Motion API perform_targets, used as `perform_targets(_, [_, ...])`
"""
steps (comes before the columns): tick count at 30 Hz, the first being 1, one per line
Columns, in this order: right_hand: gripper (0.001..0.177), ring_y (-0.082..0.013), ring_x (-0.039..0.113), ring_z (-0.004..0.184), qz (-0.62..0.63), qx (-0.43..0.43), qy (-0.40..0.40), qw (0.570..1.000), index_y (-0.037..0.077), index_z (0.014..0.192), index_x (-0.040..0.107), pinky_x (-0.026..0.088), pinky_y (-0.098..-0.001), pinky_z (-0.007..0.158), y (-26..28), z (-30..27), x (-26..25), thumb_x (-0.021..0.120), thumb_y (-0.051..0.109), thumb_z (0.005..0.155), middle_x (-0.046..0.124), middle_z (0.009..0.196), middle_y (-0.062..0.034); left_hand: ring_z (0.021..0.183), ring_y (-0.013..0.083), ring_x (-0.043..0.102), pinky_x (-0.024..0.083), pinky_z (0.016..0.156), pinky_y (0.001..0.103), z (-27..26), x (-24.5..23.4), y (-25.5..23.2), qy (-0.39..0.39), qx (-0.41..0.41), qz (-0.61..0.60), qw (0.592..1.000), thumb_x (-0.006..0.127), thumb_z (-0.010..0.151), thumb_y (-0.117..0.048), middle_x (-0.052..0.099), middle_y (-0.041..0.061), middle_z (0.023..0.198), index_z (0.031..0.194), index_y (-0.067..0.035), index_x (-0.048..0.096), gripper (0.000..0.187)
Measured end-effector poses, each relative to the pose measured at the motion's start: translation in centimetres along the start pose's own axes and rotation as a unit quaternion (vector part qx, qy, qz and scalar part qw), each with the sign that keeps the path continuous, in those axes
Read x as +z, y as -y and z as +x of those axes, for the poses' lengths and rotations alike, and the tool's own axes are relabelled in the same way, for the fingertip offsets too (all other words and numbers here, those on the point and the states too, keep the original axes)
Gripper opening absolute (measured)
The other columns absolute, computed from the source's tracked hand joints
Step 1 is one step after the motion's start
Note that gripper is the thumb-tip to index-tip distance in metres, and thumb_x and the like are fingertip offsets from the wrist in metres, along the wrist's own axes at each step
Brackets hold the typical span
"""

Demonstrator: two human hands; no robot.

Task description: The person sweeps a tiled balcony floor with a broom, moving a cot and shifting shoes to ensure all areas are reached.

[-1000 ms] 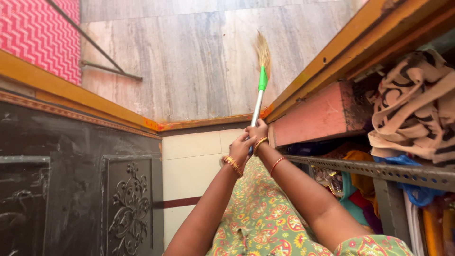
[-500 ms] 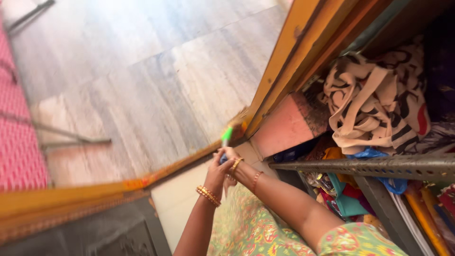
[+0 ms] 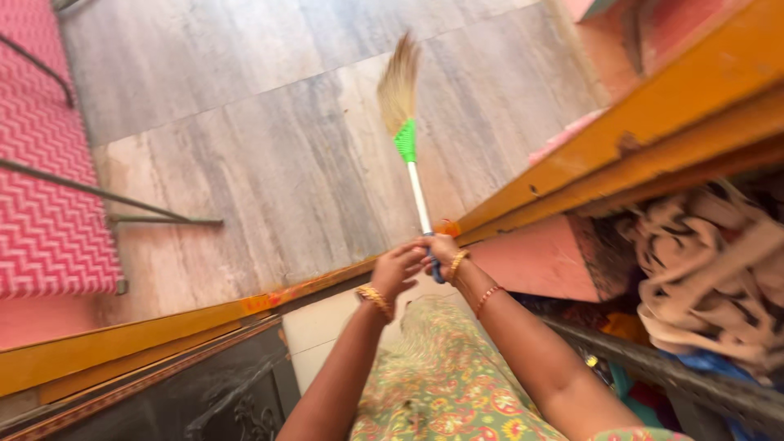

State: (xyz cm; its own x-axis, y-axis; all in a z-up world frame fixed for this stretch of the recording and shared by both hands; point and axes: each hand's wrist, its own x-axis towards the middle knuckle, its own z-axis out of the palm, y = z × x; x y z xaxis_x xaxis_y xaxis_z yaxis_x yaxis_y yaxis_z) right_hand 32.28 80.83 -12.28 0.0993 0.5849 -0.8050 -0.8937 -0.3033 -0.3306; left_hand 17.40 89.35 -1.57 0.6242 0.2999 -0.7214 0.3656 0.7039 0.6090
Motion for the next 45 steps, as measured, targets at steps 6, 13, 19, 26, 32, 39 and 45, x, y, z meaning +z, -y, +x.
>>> perform_targets(6, [0.027, -0.0044, 0.039, 0.041, 0.146, -0.026, -0.026, 0.989, 0.016, 0.083, 0.059, 0.030, -0.0180, 0.033, -2.8, 3.5, -0.2, 0.053, 0.035, 0.101, 0.051, 0.057, 0.0059, 0.078, 0.0126, 0.069, 0.058, 0.066, 0.027, 7.5, -2.0, 3.5, 0.027, 0.086, -0.061, 0.994, 0.073, 0.090, -0.016, 0.075, 0.006, 0.100, 0.125, -0.006, 0.065, 0.037])
perform_targets(13, [0.025, -0.0149, 0.050, 0.067, 0.293, -0.049, -0.053, 0.954, 0.016, 0.100, 0.054, 0.044, -0.0289, 0.058, -11.7, 4.7, 4.7, 0.051, 0.041, 0.102, 0.053, 0.081, -0.0012, 0.072, 0.0136, 0.055, 0.046, 0.059, 0.029, 10.3, -8.4, 4.0, 0.051, -0.001, 0.099, 0.994, 0.079, 0.092, -0.023, 0.064, 0.008, 0.094, 0.130, -0.006, 0.064, 0.044])
perform_targets(19, [0.060, -0.0294, 0.061, 0.110, 0.405, -0.031, 0.103, 0.908, 0.016, 0.130, 0.056, 0.052, -0.0424, 0.094, -13.7, 14.5, 17.1, 0.044, 0.061, 0.093, 0.064, 0.122, -0.0151, 0.092, 0.0208, 0.065, 0.053, 0.078, 0.033, 7.4, -17.4, -3.3, -0.007, 0.033, 0.127, 0.991, 0.078, 0.087, -0.019, 0.068, 0.014, 0.105, 0.140, -0.004, 0.060, 0.058])
perform_targets(26, [0.024, -0.0180, 0.057, 0.079, 0.359, 0.002, 0.167, 0.918, 0.020, 0.100, 0.060, 0.047, -0.0393, 0.065, -6.3, 26.8, 26.6, 0.060, 0.043, 0.090, 0.061, 0.091, -0.0019, 0.102, 0.0198, 0.065, 0.057, 0.082, 0.032, 9.9, -25.6, -13.4, -0.069, 0.199, 0.174, 0.962, 0.075, 0.092, -0.024, 0.066, 0.016, 0.118, 0.142, -0.002, 0.056, 0.058])
perform_targets(32, [0.026, -0.0119, 0.047, 0.049, 0.077, -0.157, 0.005, 0.985, 0.016, 0.078, 0.059, 0.038, -0.0281, 0.041, -3.3, 22.3, 22.0, 0.069, 0.029, 0.098, 0.052, 0.064, 0.0030, 0.113, 0.0290, 0.063, 0.055, 0.090, 0.041, 8.7, -23.4, -12.1, 0.070, 0.268, 0.277, 0.920, 0.077, 0.096, -0.028, 0.056, 0.019, 0.135, 0.153, -0.006, 0.039, 0.072])
perform_targets(39, [0.024, -0.0226, 0.069, 0.079, 0.194, -0.119, -0.122, 0.966, 0.007, 0.095, 0.063, 0.059, -0.0381, 0.067, -9.3, 15.9, 21.3, 0.049, 0.027, 0.097, 0.068, 0.090, -0.0107, 0.104, 0.0215, 0.074, 0.057, 0.087, 0.034, 6.1, -22.6, -12.5, 0.134, 0.114, 0.373, 0.911, 0.064, 0.097, -0.044, 0.076, 0.017, 0.116, 0.139, -0.007, 0.061, 0.056])
perform_targets(45, [0.028, -0.0233, 0.070, 0.092, 0.266, -0.073, -0.034, 0.961, 0.004, 0.107, 0.064, 0.059, -0.0389, 0.083, -10.9, 16.7, 24.8, 0.047, 0.026, 0.105, 0.071, 0.105, -0.0125, 0.105, 0.0277, 0.075, 0.058, 0.090, 0.036, 4.3, -23.8, -15.9, 0.040, 0.081, 0.447, 0.890, 0.066, 0.091, -0.048, 0.077, 0.018, 0.112, 0.130, -0.014, 0.070, 0.051])
